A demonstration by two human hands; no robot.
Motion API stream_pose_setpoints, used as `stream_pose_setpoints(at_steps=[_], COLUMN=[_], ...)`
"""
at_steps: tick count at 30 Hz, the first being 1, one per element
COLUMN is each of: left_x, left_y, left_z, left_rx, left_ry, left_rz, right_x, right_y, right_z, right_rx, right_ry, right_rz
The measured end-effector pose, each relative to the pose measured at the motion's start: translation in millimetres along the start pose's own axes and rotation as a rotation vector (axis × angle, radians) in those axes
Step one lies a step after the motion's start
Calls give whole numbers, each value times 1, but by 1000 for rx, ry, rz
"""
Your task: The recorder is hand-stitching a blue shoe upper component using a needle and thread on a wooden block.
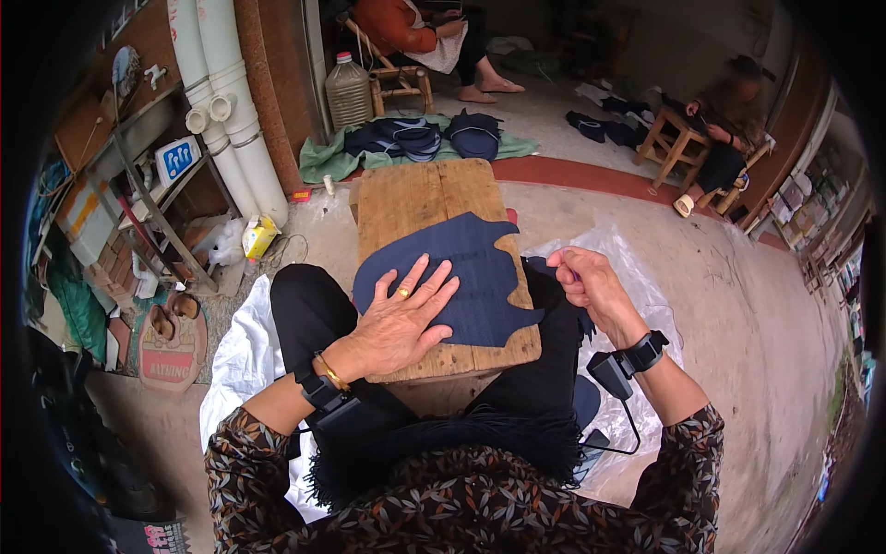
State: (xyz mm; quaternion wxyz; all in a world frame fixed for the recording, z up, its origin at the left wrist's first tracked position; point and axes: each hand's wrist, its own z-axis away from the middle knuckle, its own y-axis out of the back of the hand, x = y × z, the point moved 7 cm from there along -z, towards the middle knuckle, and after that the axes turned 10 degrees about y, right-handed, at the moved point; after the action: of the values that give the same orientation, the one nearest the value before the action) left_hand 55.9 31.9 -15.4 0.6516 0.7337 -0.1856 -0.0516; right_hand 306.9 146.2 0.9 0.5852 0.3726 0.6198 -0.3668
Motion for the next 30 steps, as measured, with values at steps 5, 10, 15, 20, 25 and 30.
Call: stream_pose_setpoints(at_steps=[5,10,15,20,25,30], left_x=[2,6,5,7,9,11], left_y=[1,4,5,4,5,7], left_z=[1,3,3,1,0,1], left_rx=[-9,38,70,86,86,96], left_ry=[10,35,41,43,49,37], left_rz=[11,-10,-2,-26,-57,-40], right_x=[2,-20,-20,33,79,86], right_y=[-33,-40,-1,44,12,1], right_z=[8,9,27,103,157,162], right_rx=[-39,-45,-1,-36,-92,-152], right_ry=[46,157,168,-86,-93,3], right_rz=[58,202,-84,358,535,661])
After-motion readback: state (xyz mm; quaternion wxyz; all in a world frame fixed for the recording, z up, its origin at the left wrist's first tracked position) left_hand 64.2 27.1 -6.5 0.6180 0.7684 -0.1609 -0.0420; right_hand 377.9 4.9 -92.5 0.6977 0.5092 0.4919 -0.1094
